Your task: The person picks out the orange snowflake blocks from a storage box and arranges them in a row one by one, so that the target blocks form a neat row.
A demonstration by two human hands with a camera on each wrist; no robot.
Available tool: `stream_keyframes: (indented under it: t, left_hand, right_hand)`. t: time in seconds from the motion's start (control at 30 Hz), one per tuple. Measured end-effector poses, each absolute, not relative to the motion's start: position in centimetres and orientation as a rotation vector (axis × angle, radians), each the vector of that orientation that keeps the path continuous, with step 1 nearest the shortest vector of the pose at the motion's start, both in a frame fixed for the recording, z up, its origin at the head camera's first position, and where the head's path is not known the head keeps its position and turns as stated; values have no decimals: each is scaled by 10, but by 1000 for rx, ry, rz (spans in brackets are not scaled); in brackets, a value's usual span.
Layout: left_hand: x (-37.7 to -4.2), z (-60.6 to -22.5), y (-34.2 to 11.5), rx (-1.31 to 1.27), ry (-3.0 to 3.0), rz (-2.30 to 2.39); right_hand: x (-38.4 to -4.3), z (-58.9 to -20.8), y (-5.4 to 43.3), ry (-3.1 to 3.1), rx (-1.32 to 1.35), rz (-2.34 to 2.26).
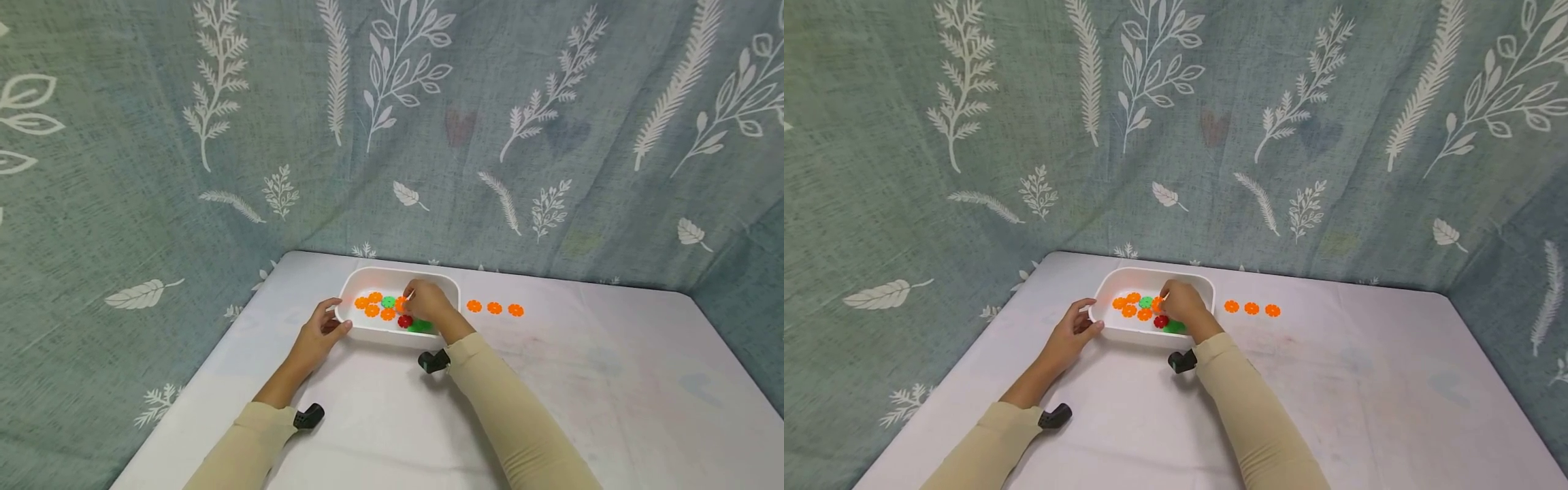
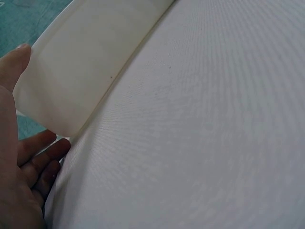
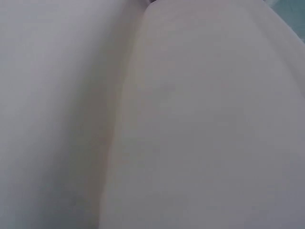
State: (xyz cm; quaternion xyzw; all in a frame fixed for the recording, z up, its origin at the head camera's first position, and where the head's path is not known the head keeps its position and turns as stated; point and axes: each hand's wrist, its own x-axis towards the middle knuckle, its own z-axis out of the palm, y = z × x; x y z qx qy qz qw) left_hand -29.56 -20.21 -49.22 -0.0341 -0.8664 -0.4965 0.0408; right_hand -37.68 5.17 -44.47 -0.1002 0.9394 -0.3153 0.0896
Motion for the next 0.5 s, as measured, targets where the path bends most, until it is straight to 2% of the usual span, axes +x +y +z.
stream_keyframes:
  t: [0.5]
  left_hand:
    - [-297,-493,-203,-117,-2645,-1528]
  right_hand:
    - [-376,-438,56,2774,-318,-1043]
